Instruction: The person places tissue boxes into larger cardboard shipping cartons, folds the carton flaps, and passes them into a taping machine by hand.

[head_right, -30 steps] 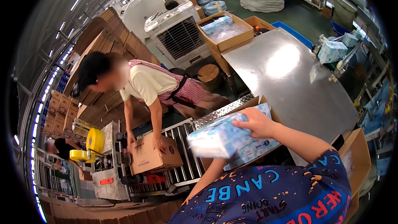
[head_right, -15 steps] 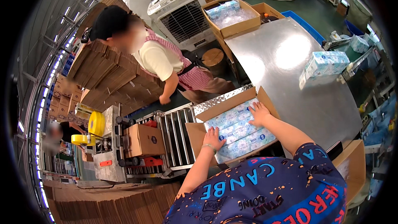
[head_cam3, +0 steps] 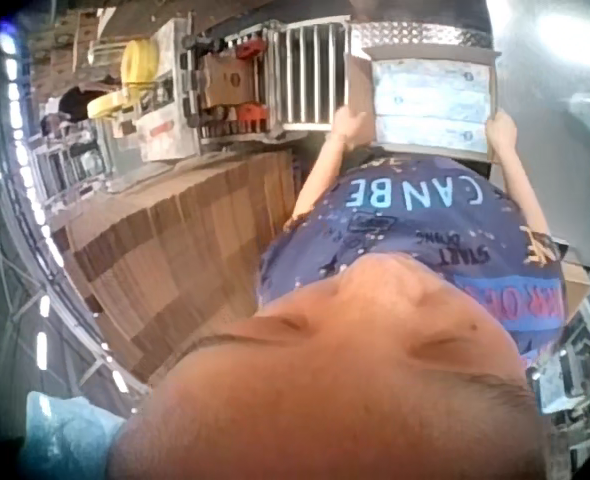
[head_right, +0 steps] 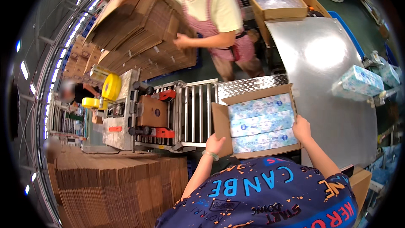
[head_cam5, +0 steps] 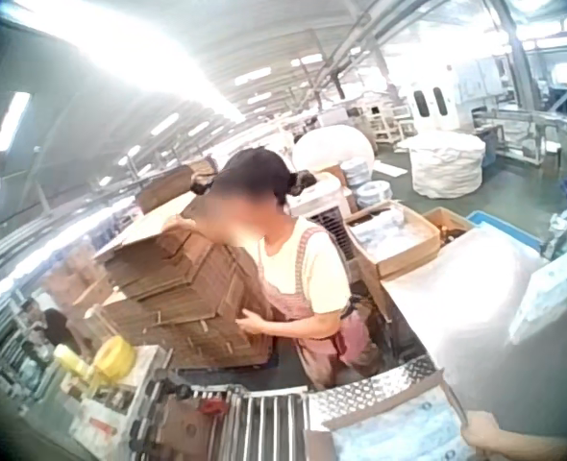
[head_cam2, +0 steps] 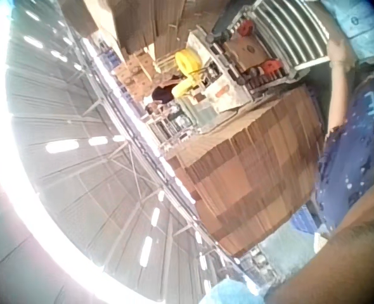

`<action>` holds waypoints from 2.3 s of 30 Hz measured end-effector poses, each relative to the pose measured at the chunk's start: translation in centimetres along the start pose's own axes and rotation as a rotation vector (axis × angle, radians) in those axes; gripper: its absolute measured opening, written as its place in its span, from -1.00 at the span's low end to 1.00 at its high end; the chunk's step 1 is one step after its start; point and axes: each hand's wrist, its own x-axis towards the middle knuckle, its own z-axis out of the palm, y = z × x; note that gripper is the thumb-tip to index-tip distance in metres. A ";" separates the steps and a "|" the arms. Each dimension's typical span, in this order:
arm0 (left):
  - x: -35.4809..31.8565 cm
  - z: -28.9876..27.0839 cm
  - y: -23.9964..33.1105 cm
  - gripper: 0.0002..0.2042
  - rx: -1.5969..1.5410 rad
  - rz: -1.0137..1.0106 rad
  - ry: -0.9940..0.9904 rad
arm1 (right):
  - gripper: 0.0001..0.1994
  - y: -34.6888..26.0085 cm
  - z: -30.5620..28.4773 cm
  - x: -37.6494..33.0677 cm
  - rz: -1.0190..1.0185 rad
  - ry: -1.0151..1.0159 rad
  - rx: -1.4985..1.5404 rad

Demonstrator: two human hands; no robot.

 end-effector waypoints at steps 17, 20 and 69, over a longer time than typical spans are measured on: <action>4.0 -22.0 -16.3 0.37 -0.004 0.076 -1.001 | -0.11 -33.8 20.2 -5.3 -0.571 -0.404 -0.156; 4.5 -22.1 -16.2 0.14 0.279 0.107 -0.987 | -0.10 -34.0 23.4 -1.8 -0.819 -0.529 -0.554; 24.3 -34.0 -35.3 -0.50 0.676 0.291 0.448 | -0.35 -57.2 46.6 11.6 -0.323 -0.118 0.510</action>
